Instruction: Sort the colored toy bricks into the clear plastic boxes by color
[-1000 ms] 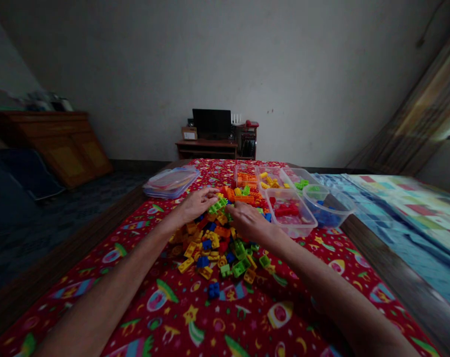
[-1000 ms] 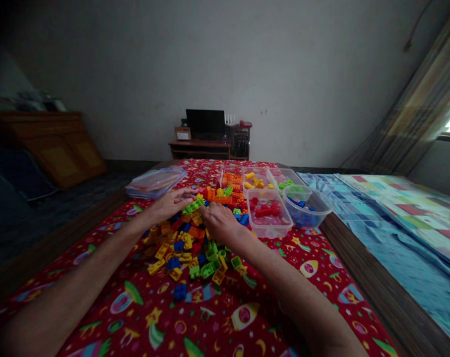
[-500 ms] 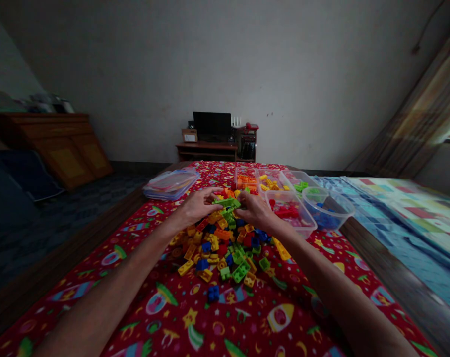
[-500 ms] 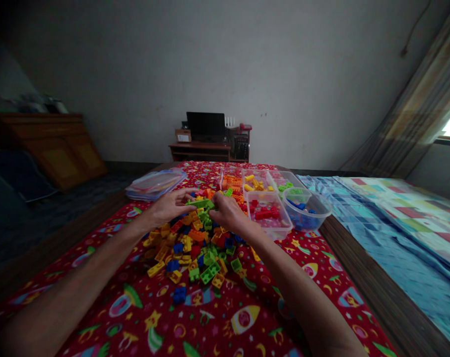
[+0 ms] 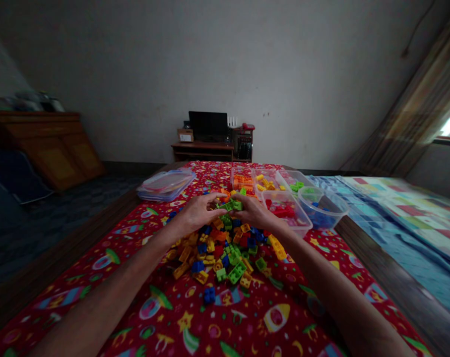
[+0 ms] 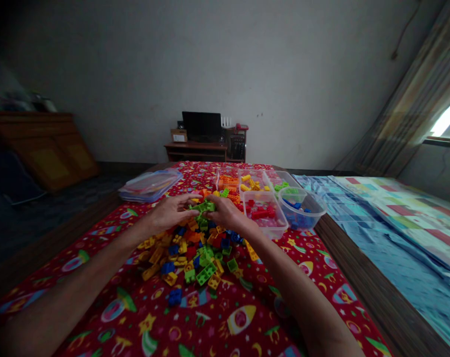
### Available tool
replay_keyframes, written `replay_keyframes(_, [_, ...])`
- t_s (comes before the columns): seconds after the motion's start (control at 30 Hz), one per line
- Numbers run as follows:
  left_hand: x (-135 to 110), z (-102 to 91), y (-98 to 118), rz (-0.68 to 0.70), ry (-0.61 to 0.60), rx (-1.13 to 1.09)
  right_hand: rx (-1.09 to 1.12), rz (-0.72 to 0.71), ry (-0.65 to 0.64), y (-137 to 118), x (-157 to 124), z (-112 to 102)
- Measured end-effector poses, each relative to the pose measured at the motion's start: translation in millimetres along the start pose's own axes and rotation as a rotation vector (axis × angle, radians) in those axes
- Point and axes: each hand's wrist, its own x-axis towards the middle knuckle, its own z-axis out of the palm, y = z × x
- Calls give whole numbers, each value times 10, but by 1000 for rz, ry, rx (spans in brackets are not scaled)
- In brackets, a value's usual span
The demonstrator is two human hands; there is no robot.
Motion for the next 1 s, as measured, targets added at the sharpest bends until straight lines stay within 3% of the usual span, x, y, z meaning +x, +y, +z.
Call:
replay_keyframes(0.17, [-14, -42, 67, 11, 30, 39, 44, 13, -34, 70, 33, -68])
replay_keyframes(0.33, [-16, -144, 88, -21, 75, 77, 51, 69, 143, 318, 56, -406])
replay_keyframes(0.5, [14, -178, -8, -11, 90, 57, 18, 275, 254, 697, 117, -958])
replay_keyframes(0.73, [28, -172, -80, -5, 69, 69, -489, 688, 336, 1221, 222, -1582])
replay_keyframes(0.83, [14, -177, -41, 3, 62, 83, -541, 734, 332, 1380, 232, -1672])
replay_keyframes(1.0, [-11, -166, -8, 22, 33, 121, -547, 650, 359, 1428, 292, -1648])
